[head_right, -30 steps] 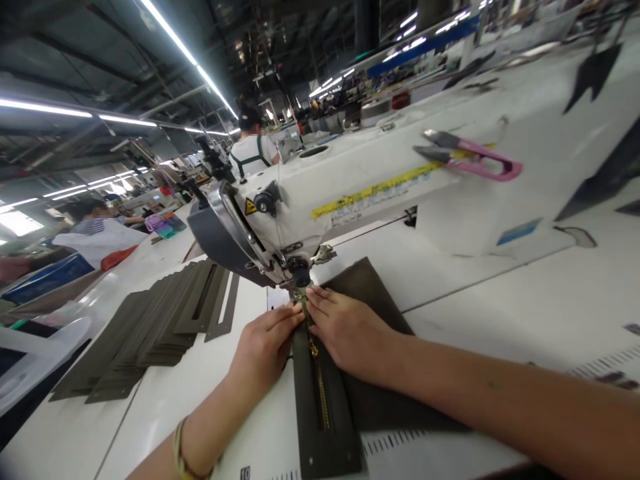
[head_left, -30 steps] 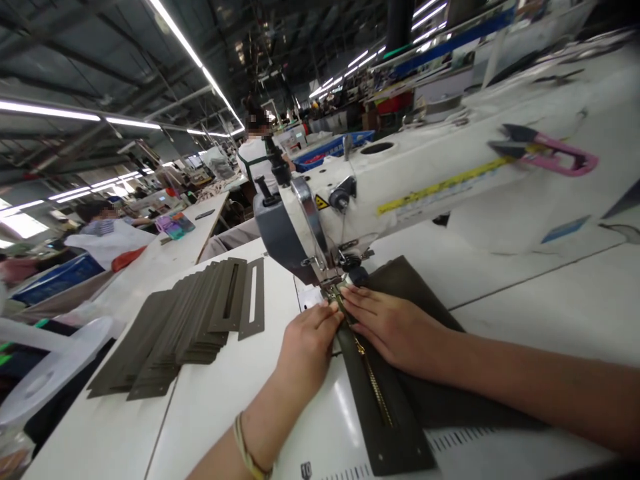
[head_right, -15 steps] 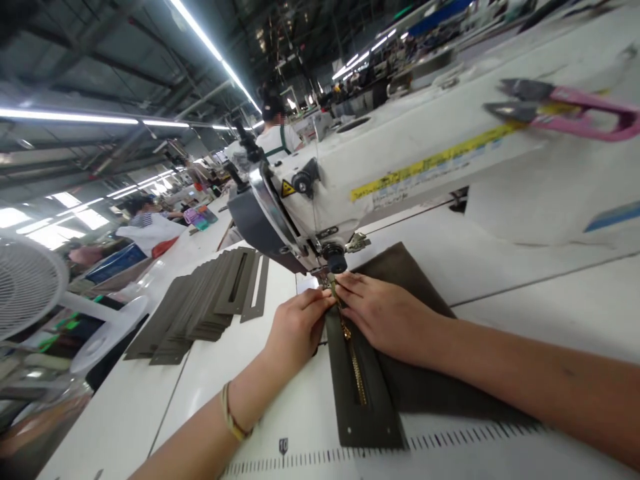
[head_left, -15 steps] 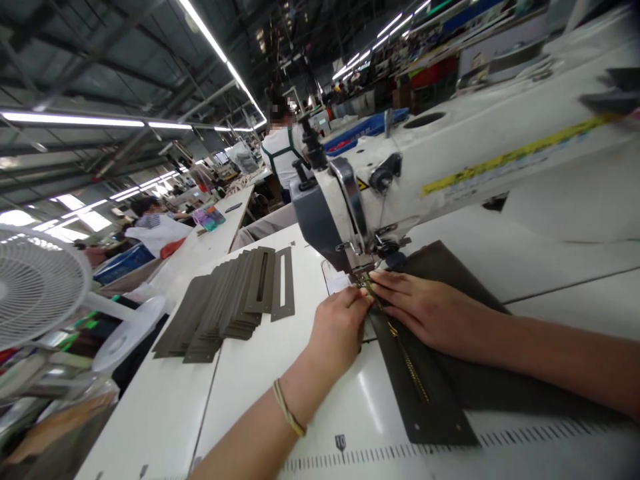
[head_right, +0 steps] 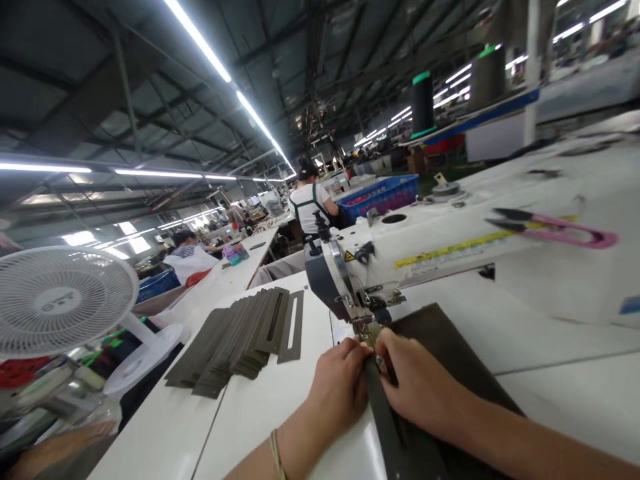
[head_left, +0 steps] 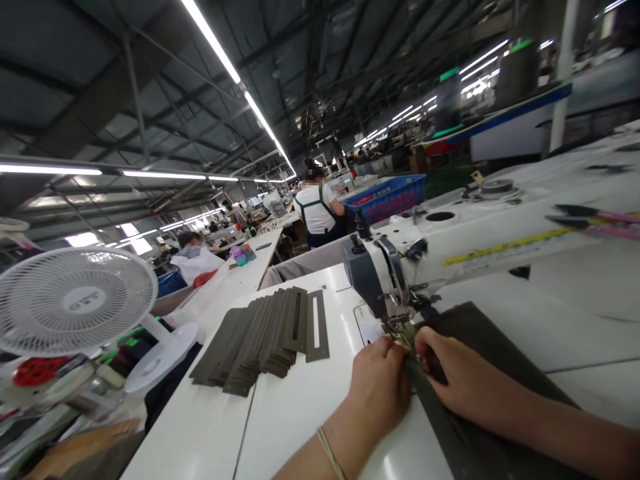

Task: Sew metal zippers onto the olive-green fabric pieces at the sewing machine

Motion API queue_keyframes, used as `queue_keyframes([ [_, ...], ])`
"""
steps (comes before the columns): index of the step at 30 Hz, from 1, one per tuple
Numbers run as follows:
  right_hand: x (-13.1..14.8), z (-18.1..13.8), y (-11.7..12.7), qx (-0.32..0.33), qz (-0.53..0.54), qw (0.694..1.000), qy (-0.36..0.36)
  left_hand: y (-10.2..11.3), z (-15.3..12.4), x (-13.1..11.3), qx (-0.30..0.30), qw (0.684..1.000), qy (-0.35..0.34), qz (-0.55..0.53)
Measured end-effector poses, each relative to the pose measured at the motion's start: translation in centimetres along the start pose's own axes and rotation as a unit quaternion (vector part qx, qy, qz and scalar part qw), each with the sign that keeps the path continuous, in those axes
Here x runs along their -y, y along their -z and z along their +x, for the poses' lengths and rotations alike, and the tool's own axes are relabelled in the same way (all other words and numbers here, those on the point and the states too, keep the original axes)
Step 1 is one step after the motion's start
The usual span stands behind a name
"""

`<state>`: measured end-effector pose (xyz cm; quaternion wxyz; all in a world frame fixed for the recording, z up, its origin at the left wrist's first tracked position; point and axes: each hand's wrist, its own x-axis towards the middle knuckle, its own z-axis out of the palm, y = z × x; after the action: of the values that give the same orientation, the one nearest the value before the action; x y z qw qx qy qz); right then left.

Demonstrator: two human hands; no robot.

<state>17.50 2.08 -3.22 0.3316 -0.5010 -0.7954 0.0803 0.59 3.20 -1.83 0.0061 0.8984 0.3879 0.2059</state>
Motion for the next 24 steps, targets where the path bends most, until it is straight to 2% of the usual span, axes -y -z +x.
queue_keyframes([
  [1, -0.4, -0.3, -0.2, -0.020, 0.006, 1.000, 0.009, 0.0, 0.0, -0.1, -0.001, 1.000, 0.000, 0.009],
  [3, -1.5, -1.0, -0.7, -0.085, -0.029, 0.993, 0.078, 0.0, -0.1, -0.3, -0.008, 0.999, -0.010, 0.030],
  [5, -2.5, -1.6, -1.3, -0.153, -0.112, 0.965, 0.178, -0.2, -0.2, -0.4, -0.015, 0.999, -0.025, 0.044],
  [8, -3.1, -2.0, -2.0, -0.178, -0.210, 0.924, 0.264, -0.4, -0.3, 0.0, -0.018, 0.998, -0.045, 0.042],
  [14, -1.6, -2.1, -2.7, -0.181, -0.284, 0.908, 0.250, 0.1, 0.0, 0.8, -0.012, 0.996, -0.089, -0.002],
  [20, -1.4, -2.3, -2.3, -0.117, -0.257, 0.935, 0.216, 0.4, 0.4, 0.7, -0.027, 0.993, -0.111, 0.005],
  [24, -1.6, -1.6, -1.9, -0.126, -0.241, 0.938, 0.216, 0.2, 0.7, 0.7, -0.031, 0.994, -0.100, 0.012],
])
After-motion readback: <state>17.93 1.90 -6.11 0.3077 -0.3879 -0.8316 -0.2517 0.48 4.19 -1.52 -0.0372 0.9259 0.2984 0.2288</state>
